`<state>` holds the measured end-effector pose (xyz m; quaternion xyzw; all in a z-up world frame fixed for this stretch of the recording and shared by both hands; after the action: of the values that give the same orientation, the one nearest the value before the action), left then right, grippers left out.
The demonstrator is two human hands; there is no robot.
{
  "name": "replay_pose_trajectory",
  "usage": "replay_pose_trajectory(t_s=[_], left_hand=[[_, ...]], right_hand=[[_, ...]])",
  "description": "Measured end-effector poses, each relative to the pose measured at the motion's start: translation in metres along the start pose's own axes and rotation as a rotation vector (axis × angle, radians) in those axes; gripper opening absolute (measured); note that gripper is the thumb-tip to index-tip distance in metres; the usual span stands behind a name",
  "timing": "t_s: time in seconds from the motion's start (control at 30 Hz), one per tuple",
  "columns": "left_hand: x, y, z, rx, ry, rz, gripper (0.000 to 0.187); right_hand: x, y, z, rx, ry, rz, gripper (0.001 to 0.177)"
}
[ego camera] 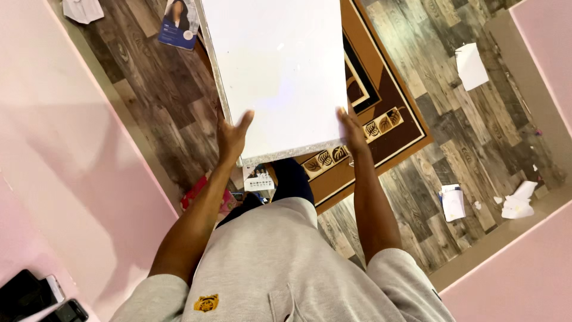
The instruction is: The person rotates and lifts a large white wooden cabinet frame on a patterned rug by hand.
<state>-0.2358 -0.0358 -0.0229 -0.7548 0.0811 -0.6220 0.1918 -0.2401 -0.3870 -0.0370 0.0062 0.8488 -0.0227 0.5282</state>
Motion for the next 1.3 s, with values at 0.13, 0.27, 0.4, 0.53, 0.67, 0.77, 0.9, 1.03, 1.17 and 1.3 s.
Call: replay_pose_trajectory(t_s=[0.13, 0.27, 0.4, 0.53, 0.67, 0.77, 0.9, 1.03, 1.17, 1.3], left_hand=[[-0.011, -0.002, -0.026, -0.064, 0.089, -0.001, 0.107], [-0.029, -0.011, -0.048, -0.079, 0.222, -0.023, 0.099], [-0.058, -0.016, -0.063, -0.129, 0.079, -0.034, 0.082], [-0.059, -0.023, -0.072, -0.121, 0.061, -0.135, 0.078], [-0.063, -0.026, -0.078, -0.113, 0.045, -0.092, 0.085], [-0.063, -0.034, -0.090, -0.111, 0.153, -0.039, 0.078], [-0.073, -0.051, -0.106, -0.052, 0.311, 0.043, 0.080], [-0.110, -0.063, -0.113, -0.136, 0.174, -0.025, 0.083], [-0.138, -0.071, -0.115, -0.163, 0.132, 0.038, 0.085], [-0.125, -0.071, -0.121, -0.169, 0.223, -0.096, 0.094]], right_hand=[[0.081, -0.009, -0.017, -0.024, -0.070, 0.195, 0.101], [0.187, -0.033, -0.038, 0.150, 0.230, 0.059, 0.082], [0.201, -0.009, -0.059, 0.063, 0.004, 0.348, 0.062], [0.178, -0.003, -0.076, 0.039, -0.249, 0.199, 0.056], [0.182, 0.002, -0.089, 0.071, -0.119, 0.189, 0.056], [0.171, 0.011, -0.104, 0.094, -0.214, 0.129, 0.058], [0.179, 0.031, -0.129, 0.175, -0.172, 0.021, 0.060], [0.200, 0.055, -0.149, 0.218, 0.005, -0.084, 0.063], [0.198, 0.074, -0.162, 0.201, -0.122, -0.004, 0.071], [0.211, 0.064, -0.165, 0.221, 0.122, -0.057, 0.077]])
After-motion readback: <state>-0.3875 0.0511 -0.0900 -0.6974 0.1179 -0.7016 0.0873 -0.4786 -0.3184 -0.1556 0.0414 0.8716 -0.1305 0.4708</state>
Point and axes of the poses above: each hand's wrist, its own z-axis towards the middle knuckle, its own y-axis out of the palm, x = y × z, the point moved 8 cm from there along z, towards the middle knuckle, and after that the axes turned 6 degrees about z, right-handed, at the moved point
